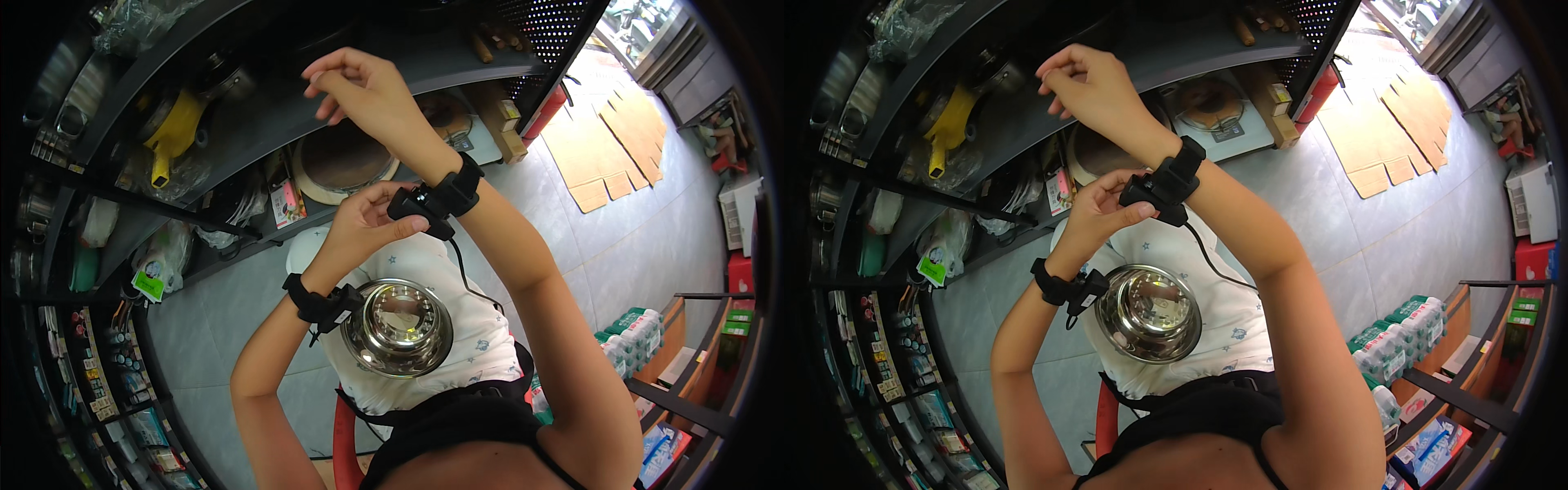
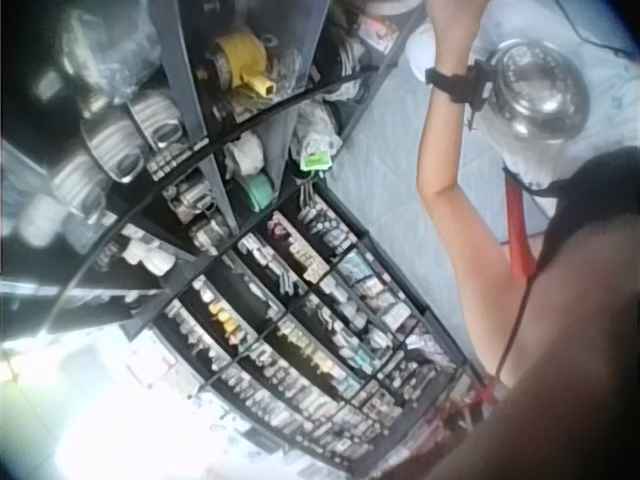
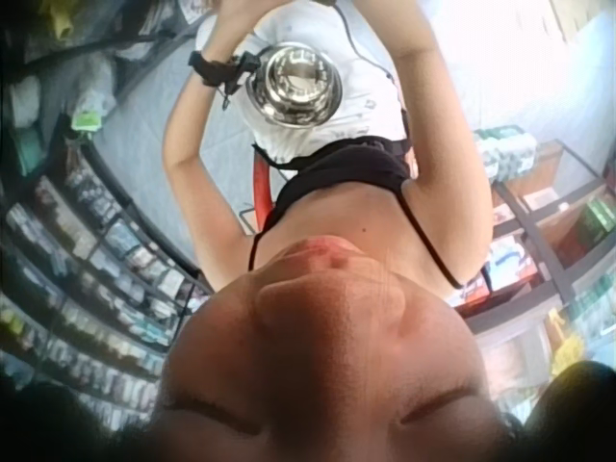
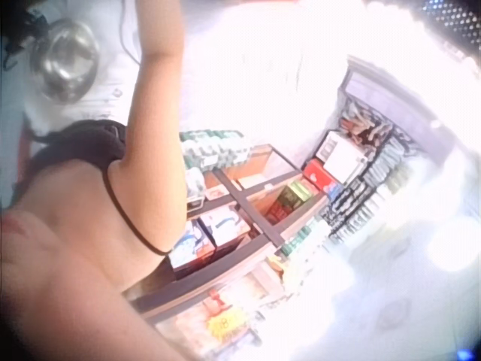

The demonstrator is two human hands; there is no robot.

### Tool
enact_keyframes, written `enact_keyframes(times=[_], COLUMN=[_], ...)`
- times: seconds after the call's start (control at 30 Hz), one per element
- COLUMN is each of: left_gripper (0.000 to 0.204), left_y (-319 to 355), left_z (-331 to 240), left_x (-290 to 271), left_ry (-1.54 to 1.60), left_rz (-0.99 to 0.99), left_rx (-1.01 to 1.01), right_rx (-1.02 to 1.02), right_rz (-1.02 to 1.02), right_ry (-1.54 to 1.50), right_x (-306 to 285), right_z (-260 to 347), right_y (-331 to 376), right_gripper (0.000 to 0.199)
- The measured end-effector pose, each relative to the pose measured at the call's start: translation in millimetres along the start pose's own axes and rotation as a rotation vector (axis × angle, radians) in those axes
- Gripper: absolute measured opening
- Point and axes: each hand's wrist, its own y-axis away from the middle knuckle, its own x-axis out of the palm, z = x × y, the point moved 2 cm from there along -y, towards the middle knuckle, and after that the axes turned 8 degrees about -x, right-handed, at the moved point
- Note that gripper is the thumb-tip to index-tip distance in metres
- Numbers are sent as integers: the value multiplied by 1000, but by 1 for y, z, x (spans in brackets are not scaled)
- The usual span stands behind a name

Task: The person picks up metal bowls and a small pot with a lid from a shelf, wipes the items with their hands while seated, and places them back onto different shelves.

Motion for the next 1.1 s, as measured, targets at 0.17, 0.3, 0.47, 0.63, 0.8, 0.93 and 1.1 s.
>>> enact_keyframes(times=[0.17, 0.3, 0.47, 0.63, 0.8, 0.93, 1.1], left_gripper=[43, 46, 52, 54, 27, 8, 7], left_y=[-6, -16, 9, 48, 204, 344, 434], left_z=[13, 3, 10, 33, 37, 62, 87], left_x=[8, 3, -45, -50, -72, -35, 21], left_ry=[62, 48, -103, -207, -820, -685, -591], left_rz=[-9, -23, -173, -199, -923, -1608, -2146], left_rx=[47, 106, 134, 266, 436, 222, -50], right_rx=[-390, -715, -15, 433, 1003, 1074, 1150], right_rz=[-131, -80, 144, 9, 941, 1578, 1601], right_ry=[497, 954, 152, -86, 295, 252, 497], right_x=[-10, -2, 55, 55, 49, 9, 74], right_z=[12, 18, 8, -46, -70, -136, -104], right_y=[1, -6, -9, 29, 64, 109, 79], right_gripper=[13, 12, 17, 22, 34, 45, 37])
